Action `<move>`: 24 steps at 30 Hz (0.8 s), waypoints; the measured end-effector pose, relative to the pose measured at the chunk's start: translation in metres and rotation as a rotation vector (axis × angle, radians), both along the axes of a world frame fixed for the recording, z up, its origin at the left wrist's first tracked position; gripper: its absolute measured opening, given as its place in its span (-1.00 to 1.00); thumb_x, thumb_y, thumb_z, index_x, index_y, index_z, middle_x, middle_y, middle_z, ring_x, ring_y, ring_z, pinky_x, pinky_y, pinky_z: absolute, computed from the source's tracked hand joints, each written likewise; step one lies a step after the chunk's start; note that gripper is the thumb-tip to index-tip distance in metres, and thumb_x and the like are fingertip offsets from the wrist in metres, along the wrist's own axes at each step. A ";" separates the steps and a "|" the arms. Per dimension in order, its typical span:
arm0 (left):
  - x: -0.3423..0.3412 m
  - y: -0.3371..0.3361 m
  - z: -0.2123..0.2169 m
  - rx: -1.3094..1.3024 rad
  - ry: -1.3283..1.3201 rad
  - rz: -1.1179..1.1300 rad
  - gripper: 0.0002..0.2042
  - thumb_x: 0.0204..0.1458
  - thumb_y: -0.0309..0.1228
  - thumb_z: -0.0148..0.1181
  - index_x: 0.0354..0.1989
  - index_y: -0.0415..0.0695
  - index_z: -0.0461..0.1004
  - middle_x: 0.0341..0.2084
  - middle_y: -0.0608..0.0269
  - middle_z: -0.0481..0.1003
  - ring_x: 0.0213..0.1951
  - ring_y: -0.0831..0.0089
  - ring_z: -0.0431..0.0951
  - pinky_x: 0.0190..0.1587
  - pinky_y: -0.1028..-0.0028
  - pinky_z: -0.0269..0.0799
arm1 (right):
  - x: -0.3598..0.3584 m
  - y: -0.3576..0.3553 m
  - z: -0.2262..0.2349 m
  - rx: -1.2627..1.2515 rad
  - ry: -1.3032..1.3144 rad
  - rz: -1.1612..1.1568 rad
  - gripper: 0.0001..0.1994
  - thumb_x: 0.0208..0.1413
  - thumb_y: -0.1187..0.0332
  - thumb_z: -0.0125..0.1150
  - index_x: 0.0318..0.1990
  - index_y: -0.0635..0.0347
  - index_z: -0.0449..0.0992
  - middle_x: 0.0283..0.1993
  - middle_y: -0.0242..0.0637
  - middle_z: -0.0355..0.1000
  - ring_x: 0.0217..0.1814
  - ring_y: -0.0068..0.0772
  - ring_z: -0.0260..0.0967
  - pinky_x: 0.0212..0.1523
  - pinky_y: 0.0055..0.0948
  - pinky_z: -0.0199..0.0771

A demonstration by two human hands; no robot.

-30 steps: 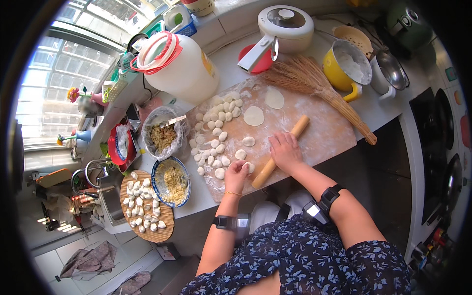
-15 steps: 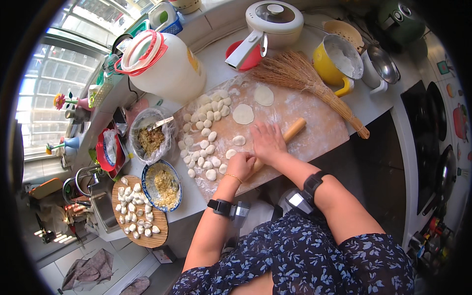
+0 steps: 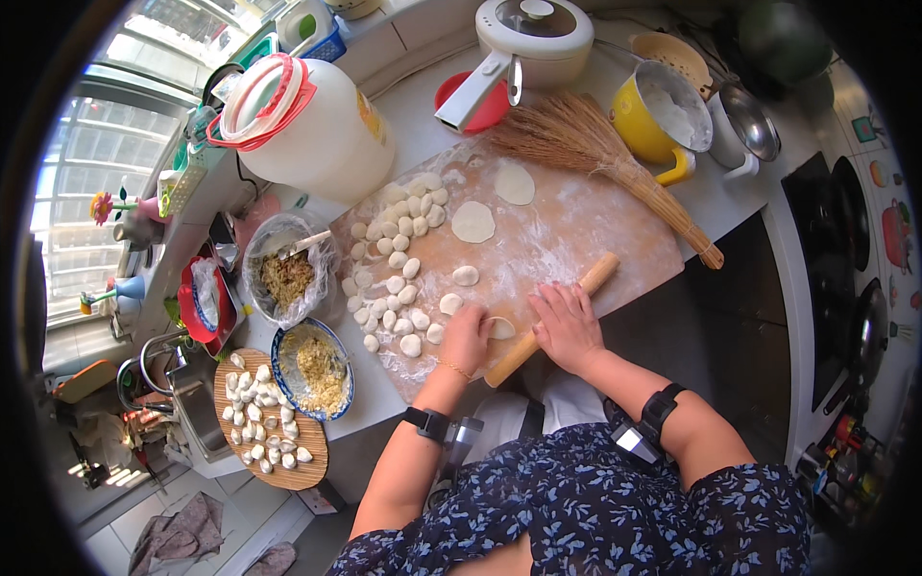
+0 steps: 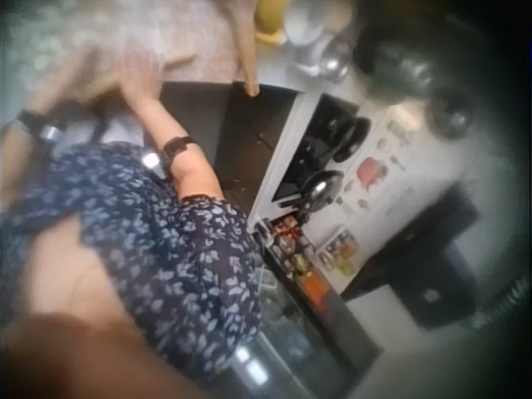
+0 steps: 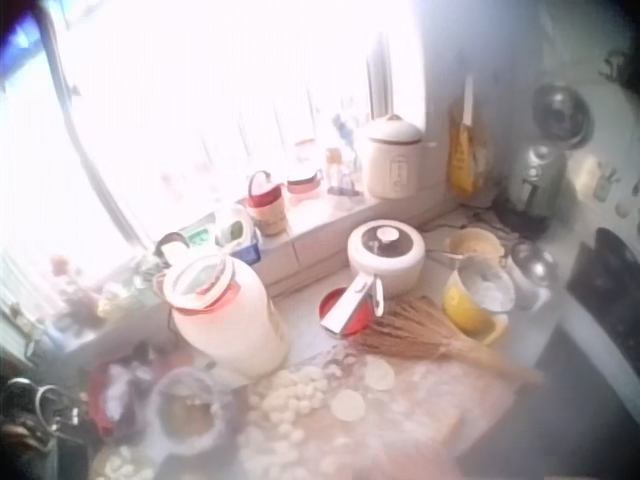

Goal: The person fills small dough wrappers with a prepared filling, folds them into dumplings, and places them on a wooden board. They also roll out additional dough balls into flat circular wrappers using a rolling pin.

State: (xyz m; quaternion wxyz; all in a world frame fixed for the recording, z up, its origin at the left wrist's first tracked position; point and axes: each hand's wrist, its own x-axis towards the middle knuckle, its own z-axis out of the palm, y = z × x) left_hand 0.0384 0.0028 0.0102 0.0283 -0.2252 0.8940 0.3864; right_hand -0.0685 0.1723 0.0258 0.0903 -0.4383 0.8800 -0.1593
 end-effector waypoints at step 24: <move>-0.005 -0.010 -0.002 0.000 -0.036 -0.027 -0.89 -0.06 -0.43 0.20 -0.41 -0.22 0.51 -0.42 -0.06 0.49 -0.34 -0.01 0.49 -0.26 0.13 0.39 | -0.016 -0.055 0.011 -0.051 -0.003 0.017 -0.49 0.02 0.20 0.09 0.15 0.17 0.31 0.29 -0.20 0.16 0.36 -0.19 0.03 0.35 -0.04 -0.14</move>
